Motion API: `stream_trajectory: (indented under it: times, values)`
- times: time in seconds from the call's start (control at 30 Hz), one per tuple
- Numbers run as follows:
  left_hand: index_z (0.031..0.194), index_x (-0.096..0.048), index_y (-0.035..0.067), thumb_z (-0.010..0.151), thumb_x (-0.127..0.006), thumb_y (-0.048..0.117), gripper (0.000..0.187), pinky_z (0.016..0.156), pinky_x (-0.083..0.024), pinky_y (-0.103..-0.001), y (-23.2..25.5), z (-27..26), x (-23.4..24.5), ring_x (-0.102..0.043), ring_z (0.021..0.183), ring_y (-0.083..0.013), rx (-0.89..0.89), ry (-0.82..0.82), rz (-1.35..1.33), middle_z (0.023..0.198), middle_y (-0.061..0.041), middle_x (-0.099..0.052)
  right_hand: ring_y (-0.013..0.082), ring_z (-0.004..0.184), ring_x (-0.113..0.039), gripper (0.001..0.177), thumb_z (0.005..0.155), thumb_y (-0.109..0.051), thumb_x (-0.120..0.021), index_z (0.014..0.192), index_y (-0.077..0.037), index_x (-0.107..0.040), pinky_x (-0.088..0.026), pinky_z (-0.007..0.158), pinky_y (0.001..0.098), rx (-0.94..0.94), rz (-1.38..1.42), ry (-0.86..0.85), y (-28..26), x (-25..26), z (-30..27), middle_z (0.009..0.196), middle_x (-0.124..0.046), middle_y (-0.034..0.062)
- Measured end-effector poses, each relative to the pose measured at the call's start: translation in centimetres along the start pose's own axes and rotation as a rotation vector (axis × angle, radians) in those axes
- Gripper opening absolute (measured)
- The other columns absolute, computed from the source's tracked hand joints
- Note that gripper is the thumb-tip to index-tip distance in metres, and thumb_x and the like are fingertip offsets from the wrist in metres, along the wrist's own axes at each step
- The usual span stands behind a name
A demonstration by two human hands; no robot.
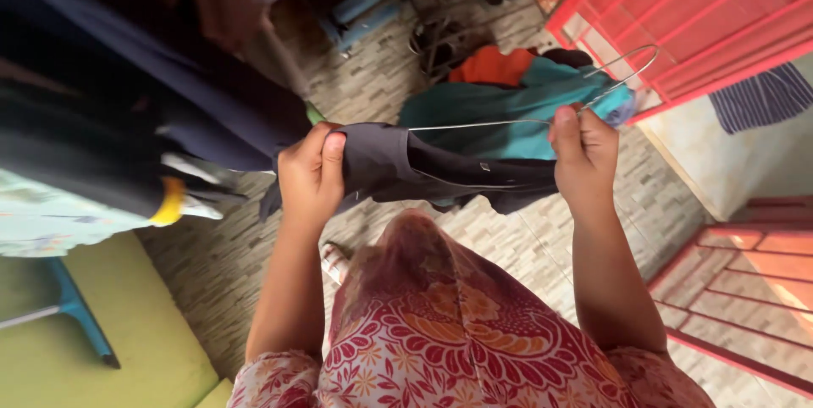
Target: The person removes multiple shirts and a pair of shorts from wire hangers on a clothing rack and places them onto a pile on the floor. The items include a teal t-shirt, a black polo shirt, patterned shorts, a black and yellow shirt, a grey polo, a white graphic tee, a black polo with red trim, a dark blue shirt, and a white long-sleeve shirt.
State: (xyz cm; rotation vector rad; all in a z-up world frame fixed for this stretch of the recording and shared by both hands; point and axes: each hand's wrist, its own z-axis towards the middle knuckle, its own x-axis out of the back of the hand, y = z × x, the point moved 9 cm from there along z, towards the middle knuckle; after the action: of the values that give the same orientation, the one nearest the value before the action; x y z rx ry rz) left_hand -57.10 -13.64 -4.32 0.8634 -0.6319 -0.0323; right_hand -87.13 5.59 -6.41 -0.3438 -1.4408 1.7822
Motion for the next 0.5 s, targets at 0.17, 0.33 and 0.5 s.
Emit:
stream_trajectory:
  times: [0.17, 0.33, 0.5]
  values:
    - [0.094, -0.069, 0.011, 0.11, -0.047, 0.024, 0.03, 0.057, -0.05, -0.037, 1.8, 0.7, -4.0, -0.052, 0.052, -0.0276, -0.016, -0.016, -0.232, 0.059, -0.01, -0.054, 0.0096, 0.052, -0.029, 0.053, 0.116, -0.008, -0.049, 0.063, -0.008, -0.048, -0.027, 0.056, 0.0259, 0.165, 0.13, 0.074, 4.4, 5.2, 0.8, 0.053, -0.036, 0.0]
    - [0.088, -0.069, 0.011, 0.108, -0.053, 0.023, 0.028, 0.055, -0.05, -0.042, 4.1, 2.1, -6.9, -0.057, 0.055, -0.041, -0.071, -0.024, -0.224, 0.061, -0.014, -0.058, 0.0067, 0.052, -0.03, 0.051, 0.115, -0.01, -0.046, 0.064, -0.012, -0.043, -0.024, 0.056, 0.0246, 0.138, 0.155, 0.137, 9.4, 8.9, 0.4, 0.053, -0.036, -0.0027]
    - [0.075, -0.033, 0.01, 0.111, -0.036, 0.037, 0.045, 0.057, -0.027, -0.034, 6.7, 4.6, -9.7, -0.032, 0.06, -0.0162, -0.109, -0.143, -0.207, 0.068, 0.0, -0.029, 0.0113, 0.054, -0.027, 0.049, 0.112, -0.01, -0.046, 0.065, -0.008, -0.034, -0.02, 0.054, 0.0292, -0.108, 0.35, 0.343, 12.1, 12.1, -0.1, 0.06, -0.03, 0.0031]
